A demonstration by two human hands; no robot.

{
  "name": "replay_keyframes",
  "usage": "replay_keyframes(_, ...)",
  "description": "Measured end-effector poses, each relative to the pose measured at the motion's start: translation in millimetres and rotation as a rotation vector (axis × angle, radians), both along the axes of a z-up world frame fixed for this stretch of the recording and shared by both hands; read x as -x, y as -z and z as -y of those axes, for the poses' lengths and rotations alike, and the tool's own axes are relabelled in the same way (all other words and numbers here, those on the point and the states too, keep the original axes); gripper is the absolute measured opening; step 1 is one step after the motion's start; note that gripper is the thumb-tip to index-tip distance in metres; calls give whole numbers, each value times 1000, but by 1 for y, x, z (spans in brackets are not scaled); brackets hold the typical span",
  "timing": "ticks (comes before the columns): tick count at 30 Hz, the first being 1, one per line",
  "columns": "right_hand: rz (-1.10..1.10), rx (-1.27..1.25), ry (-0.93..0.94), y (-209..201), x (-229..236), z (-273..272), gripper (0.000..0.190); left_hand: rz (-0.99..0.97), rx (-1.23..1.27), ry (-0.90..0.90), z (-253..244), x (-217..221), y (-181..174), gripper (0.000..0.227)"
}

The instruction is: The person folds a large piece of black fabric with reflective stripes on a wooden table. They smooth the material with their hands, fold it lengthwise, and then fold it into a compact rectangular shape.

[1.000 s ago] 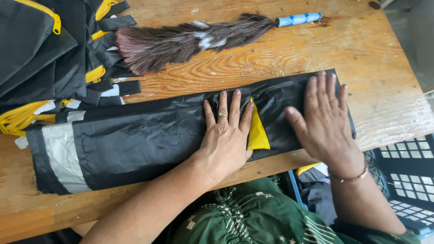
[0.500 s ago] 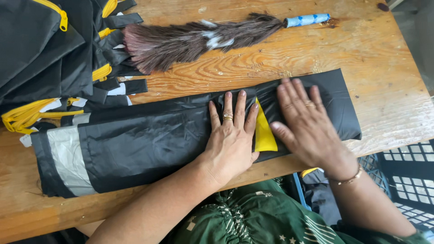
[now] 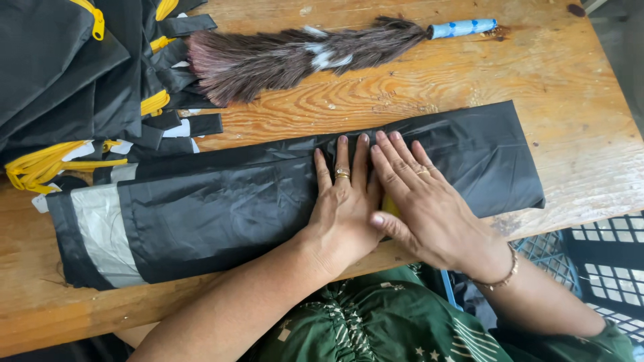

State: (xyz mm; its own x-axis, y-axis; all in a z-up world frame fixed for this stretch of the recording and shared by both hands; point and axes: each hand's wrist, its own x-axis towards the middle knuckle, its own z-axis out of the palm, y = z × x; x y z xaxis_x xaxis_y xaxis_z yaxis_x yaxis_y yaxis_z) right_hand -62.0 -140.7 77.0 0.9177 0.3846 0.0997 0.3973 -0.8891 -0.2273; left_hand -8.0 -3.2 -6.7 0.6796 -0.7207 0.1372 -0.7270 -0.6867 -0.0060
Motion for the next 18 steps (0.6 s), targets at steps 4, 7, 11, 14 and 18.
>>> replay_keyframes(4, 10, 90, 58, 14, -6, 17, 80, 8, 49, 9, -6, -2, -9, 120)
replay_keyframes(7, -51, 61, 79, 13, -4, 30, 77, -33, 122, 49, -8, -3, -10, 124)
replay_keyframes(11, -37, 99, 256, 18, -1, 63, 74, -38, 21, 43, -6, -3, -14, 117)
replay_keyframes(14, -46, 99, 404, 20, 0, 84, 74, -42, -8, 45, -6, -3, -13, 120)
replay_keyframes(18, 55, 113, 533, 13, 5, 84, 76, -29, -20, 47, -5, -2, -12, 115)
